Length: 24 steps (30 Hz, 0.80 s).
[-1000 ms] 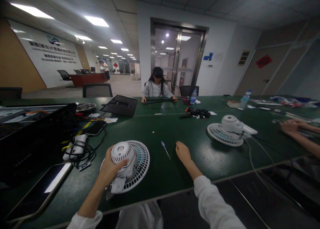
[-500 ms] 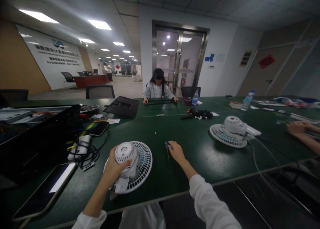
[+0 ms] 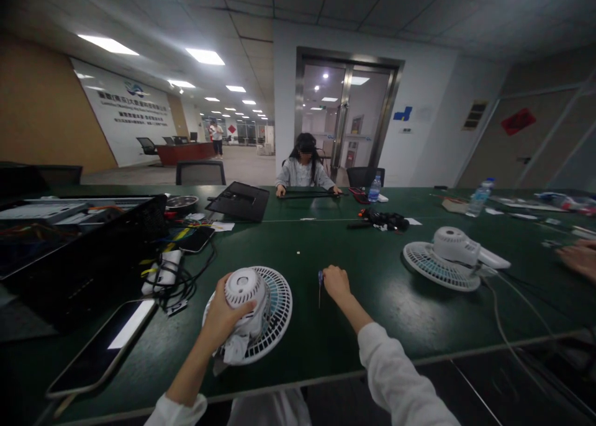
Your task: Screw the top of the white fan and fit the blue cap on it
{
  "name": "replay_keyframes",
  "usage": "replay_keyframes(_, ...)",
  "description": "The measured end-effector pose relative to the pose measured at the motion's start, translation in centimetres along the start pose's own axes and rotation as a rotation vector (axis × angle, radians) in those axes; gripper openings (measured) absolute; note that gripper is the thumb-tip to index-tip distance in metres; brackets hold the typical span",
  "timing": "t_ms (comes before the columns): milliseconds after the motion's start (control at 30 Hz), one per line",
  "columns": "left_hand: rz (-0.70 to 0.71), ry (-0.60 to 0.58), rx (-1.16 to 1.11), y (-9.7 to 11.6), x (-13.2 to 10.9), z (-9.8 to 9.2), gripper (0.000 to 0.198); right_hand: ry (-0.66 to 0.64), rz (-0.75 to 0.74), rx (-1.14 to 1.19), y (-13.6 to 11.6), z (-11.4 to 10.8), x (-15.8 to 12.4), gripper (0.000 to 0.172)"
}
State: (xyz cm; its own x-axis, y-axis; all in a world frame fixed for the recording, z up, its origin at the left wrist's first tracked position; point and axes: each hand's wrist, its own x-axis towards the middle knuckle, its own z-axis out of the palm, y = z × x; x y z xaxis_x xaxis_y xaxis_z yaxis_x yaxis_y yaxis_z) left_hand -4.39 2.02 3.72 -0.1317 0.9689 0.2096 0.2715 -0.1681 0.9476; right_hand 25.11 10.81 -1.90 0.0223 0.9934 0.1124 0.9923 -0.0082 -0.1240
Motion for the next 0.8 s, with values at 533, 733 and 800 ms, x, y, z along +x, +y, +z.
replay_keyframes(533,0.006,-0.008,-0.066,-0.5,-0.1,0.3,0.069,0.011,0.015,-0.034,-1.0,-0.7,0.6,0.037)
replay_keyframes(733,-0.001,-0.04,-0.089,-1.3,-0.3,0.3,0.078,0.114,-0.05,0.091,-0.5,-1.3,0.1,0.032)
replay_keyframes(800,0.0,-0.054,-0.067,-1.4,-0.1,0.2,0.087,0.167,-0.073,0.173,-0.7,-1.3,-0.2,0.03)
